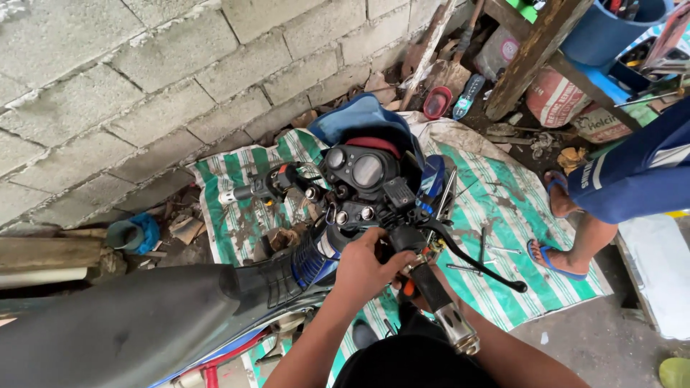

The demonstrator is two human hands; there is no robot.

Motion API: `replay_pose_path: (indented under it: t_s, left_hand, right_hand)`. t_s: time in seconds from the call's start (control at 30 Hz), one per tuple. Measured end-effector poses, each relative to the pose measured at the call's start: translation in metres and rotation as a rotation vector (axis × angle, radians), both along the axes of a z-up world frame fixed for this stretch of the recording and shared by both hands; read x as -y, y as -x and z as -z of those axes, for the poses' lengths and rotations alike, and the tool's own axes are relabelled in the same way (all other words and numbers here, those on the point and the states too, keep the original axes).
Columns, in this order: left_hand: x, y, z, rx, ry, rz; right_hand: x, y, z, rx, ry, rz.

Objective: The person works on the handlebar of a blue motorcycle, using a screwdriver to loosen components near the throttle grip and removing a small black housing part. They handle the part by hand, set the screwdriver on the seat, then reposition and press the grip and lever assembly back into place on the handlebar.

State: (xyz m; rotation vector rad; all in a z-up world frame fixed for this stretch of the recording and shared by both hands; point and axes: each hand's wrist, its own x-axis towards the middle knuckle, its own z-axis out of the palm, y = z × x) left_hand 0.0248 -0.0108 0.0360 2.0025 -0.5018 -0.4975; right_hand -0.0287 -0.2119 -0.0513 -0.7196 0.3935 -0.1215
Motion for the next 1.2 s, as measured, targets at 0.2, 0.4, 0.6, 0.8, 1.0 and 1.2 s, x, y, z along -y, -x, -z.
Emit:
replay_pose_path:
  t_s: [0.2, 0.4, 0.6, 0.8, 1.0, 1.2]
  left_hand:
    - [0.018, -0.012, 0.007, 0.296, -0.144, 0.026]
    - [0.023, -0.019, -0.03, 0.451, -0.039, 0.133]
    - [0.024, -0.034, -0.037, 0.274, -0.106, 0.189]
    - [0.027, -0.027, -0.019, 0.344, -0.099, 0.268]
    - [0.003, 0.006, 0.031, -0.006, 0.255, -0.337]
    - [0.0, 0.025, 0.072, -0.052, 0.021, -0.152]
  right_hand:
    - [0.008, 0.002, 0.004, -0.005, 0.027, 0.0]
    - [-0.015, 0.022, 0.02, -0.033, 0.016, -0.051]
    - [-0.026, 0.03, 0.014, -0.062, 0.038, -0.11]
    - [-0.005, 0.033, 0.069, -0.166, 0.164, -0.27]
    - [-0.009, 0.037, 0.066, -0.173, -0.07, -0.158]
    - [0.014, 0.046, 0.075, -0.169, -0.161, -0.051]
